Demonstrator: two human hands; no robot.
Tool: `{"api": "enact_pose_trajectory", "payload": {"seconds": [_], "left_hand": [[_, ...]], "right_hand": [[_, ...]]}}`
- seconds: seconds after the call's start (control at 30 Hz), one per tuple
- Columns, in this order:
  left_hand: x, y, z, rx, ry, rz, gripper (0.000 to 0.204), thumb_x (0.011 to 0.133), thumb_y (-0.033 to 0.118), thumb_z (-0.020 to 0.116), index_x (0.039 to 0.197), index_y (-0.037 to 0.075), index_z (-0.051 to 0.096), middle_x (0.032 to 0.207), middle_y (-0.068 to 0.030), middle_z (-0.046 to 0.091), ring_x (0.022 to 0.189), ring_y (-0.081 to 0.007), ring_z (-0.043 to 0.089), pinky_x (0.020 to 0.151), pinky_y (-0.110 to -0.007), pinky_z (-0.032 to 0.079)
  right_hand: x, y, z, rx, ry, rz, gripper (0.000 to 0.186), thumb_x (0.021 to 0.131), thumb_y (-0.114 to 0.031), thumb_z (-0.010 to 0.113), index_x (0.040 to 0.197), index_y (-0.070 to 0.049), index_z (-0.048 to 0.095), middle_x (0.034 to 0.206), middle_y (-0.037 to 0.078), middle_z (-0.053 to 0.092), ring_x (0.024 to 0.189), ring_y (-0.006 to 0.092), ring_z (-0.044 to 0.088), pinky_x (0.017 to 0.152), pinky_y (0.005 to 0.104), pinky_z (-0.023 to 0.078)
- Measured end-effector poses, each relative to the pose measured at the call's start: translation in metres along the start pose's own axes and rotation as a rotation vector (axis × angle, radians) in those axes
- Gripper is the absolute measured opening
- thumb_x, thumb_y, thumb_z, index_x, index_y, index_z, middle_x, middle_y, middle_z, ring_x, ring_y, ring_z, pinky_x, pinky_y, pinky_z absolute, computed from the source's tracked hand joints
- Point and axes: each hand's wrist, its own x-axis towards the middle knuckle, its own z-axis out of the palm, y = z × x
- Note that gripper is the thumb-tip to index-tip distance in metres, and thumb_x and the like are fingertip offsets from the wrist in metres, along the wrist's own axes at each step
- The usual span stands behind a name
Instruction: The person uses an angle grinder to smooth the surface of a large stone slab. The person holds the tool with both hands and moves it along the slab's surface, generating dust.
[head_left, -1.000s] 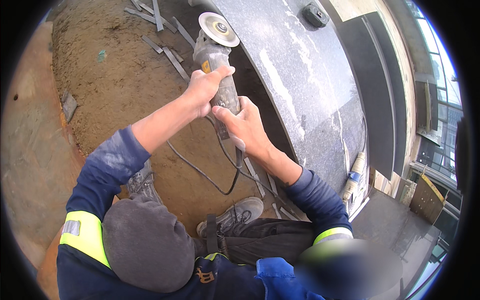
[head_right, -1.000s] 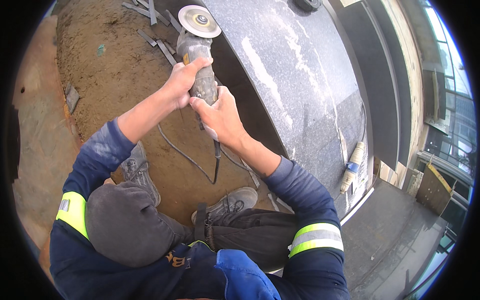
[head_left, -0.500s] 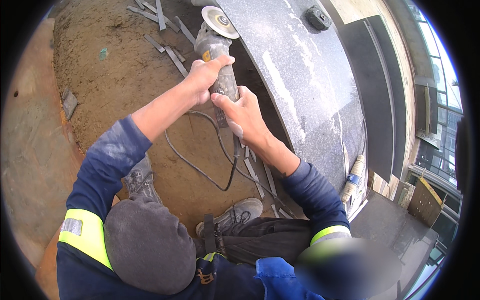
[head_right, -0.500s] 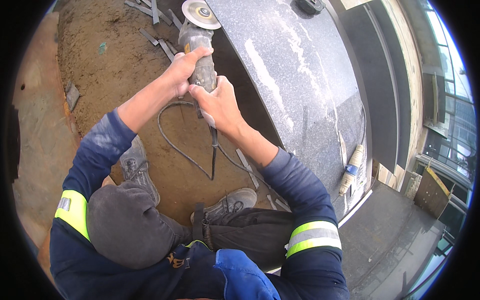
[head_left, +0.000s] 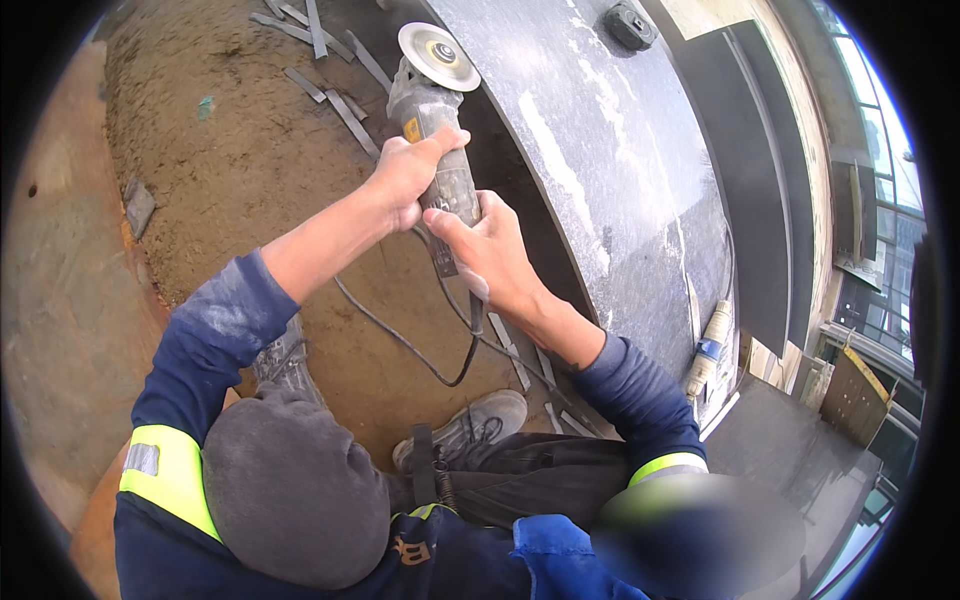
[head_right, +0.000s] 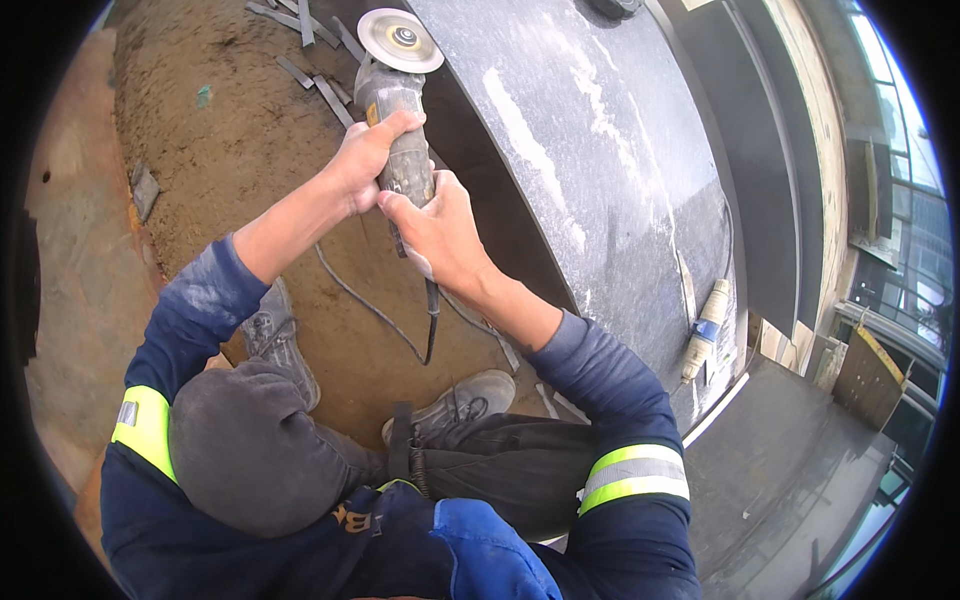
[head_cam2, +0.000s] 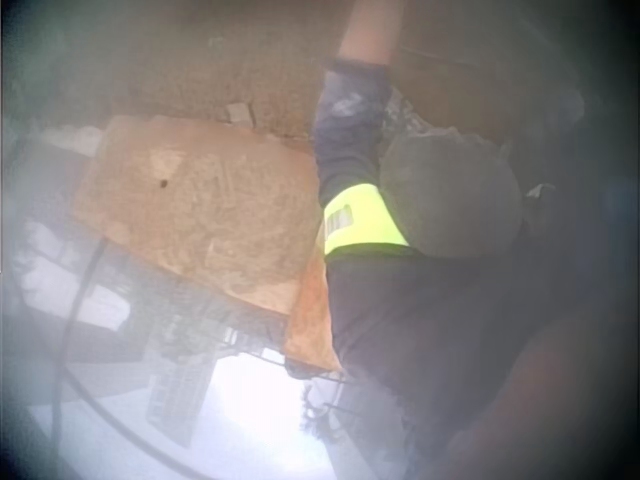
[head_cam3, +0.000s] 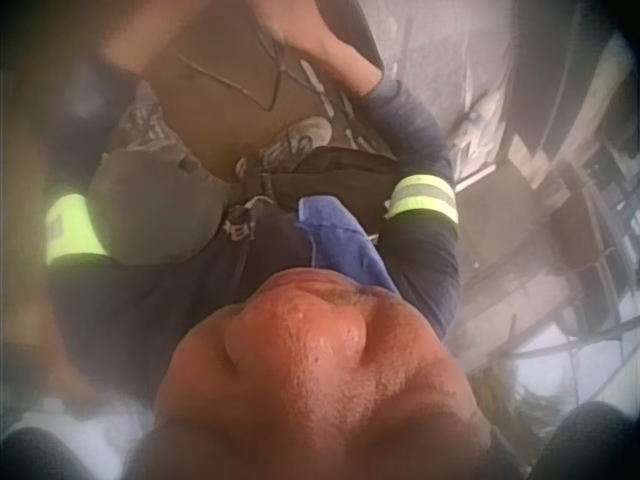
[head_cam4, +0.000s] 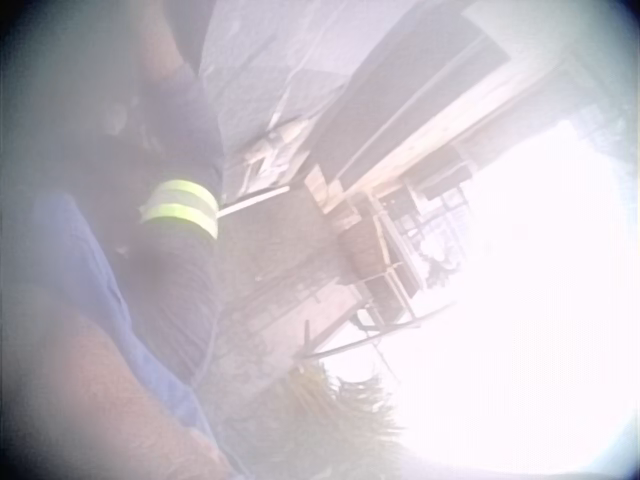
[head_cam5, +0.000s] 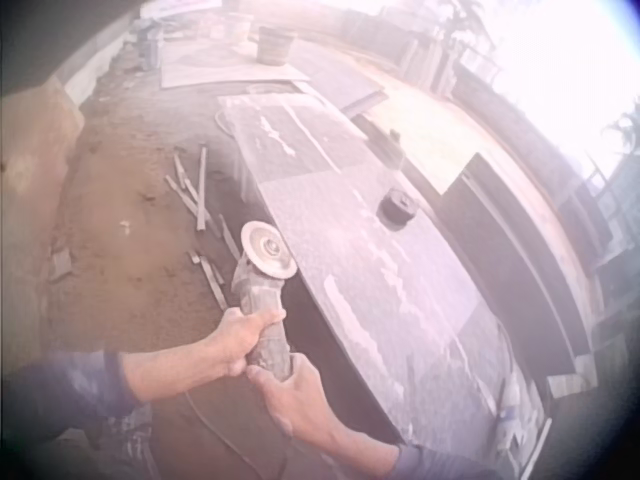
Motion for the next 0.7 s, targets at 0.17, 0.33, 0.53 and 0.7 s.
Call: {"api": "enact_pose_trajectory", "payload": {"seconds": [0.17,0.33,0.53,0.7], "left_hand": [[-0.028,-0.021,0.011,0.016,0.006,0.015,0.030,0.089,0.020,0.074,0.101,-0.003,0.058,0.085,-0.0105,0.061,0.069,-0.0212,0.066,0.063,-0.041,0.060],[-0.046,-0.028,0.023,-0.021,0.005,-0.022,0.028,0.088,0.017,0.075,0.100,-0.004,0.061,0.086,-0.0108,0.063,0.069,-0.0189,0.064,0.060,-0.038,0.055],[-0.037,-0.032,0.017,-0.004,-0.014,-0.012,0.031,0.089,0.020,0.074,0.102,-0.003,0.059,0.084,-0.0106,0.062,0.068,-0.0217,0.066,0.061,-0.040,0.059],[-0.033,-0.027,0.018,-0.018,0.035,-0.009,0.033,0.085,0.018,0.078,0.100,-0.005,0.061,0.089,-0.0124,0.062,0.071,-0.0187,0.063,0.060,-0.039,0.055]], "right_hand": [[-0.028,0.016,-0.008,0.026,-0.024,-0.006,0.038,0.089,-0.024,0.074,0.105,0.005,0.055,0.083,0.004,0.062,0.070,0.0081,0.057,0.059,0.0257,0.046],[-0.043,0.029,-0.014,0.021,-0.010,0.007,0.041,0.091,-0.022,0.073,0.113,0.007,0.052,0.088,0.006,0.063,0.074,0.0089,0.059,0.063,0.0254,0.048],[-0.041,0.023,-0.014,0.014,-0.022,0.038,0.041,0.091,-0.022,0.073,0.113,0.006,0.053,0.090,0.006,0.063,0.076,0.0088,0.059,0.064,0.0259,0.049],[-0.034,0.024,-0.013,0.019,-0.011,0.011,0.041,0.090,-0.023,0.074,0.111,0.006,0.054,0.085,0.006,0.063,0.071,0.0088,0.058,0.061,0.0263,0.048]]}}
